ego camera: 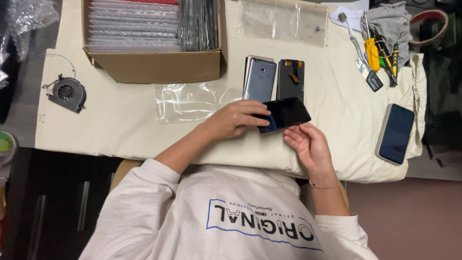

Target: The person removes several smartphone screens and back covers from a cardboard box, unwraps each from plastic, and places them on the table. The person handles the parts one at a time, inspecting them briefly before setting them down.

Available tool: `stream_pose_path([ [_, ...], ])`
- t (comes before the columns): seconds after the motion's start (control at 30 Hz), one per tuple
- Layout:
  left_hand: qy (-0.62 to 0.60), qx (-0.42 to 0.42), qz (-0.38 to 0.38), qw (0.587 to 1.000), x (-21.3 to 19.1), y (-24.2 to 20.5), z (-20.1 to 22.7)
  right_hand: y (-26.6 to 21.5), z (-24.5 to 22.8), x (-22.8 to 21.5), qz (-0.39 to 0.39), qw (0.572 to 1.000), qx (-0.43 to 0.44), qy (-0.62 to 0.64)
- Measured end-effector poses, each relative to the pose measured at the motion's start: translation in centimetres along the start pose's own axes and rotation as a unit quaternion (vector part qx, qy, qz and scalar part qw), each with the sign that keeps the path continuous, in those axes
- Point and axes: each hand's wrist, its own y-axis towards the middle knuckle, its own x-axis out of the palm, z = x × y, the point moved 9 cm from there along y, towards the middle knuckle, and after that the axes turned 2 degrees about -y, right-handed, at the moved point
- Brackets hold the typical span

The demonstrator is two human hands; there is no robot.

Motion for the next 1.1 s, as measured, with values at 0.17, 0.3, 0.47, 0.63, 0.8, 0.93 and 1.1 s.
stream_pose_path([
  [0.17,-0.031,0.005,-0.062,0.998,1.1,-0.9,0.7,-2.8,2.7,-1.5,0.043,0.999,0.025,0.002],
  [0.3,-0.018,0.016,-0.095,0.995,2.1,-2.0,0.2,-5.6,3.3,-0.9,0.083,0.996,0.027,-0.034],
  [0.47,0.061,0.028,-0.119,0.991,4.0,-3.8,-2.2,-6.7,3.4,-0.5,0.094,0.986,0.062,-0.120],
  [0.63,0.108,0.045,-0.137,0.984,4.0,-3.8,-0.8,-6.0,1.7,-2.3,0.063,0.933,0.107,-0.339],
  [0.8,0.162,-0.005,0.000,0.987,-0.9,-4.3,1.2,-2.6,-4.1,-0.5,-0.017,0.880,0.001,-0.475],
  [0.93,0.256,-0.122,0.259,0.923,-11.9,-8.4,1.1,-0.2,-7.5,12.4,-0.009,0.806,-0.164,-0.569],
  [1.1,0.393,-0.557,0.247,0.688,-21.4,-19.9,-6.6,1.7,-4.9,25.8,-0.131,0.578,-0.312,-0.742],
])
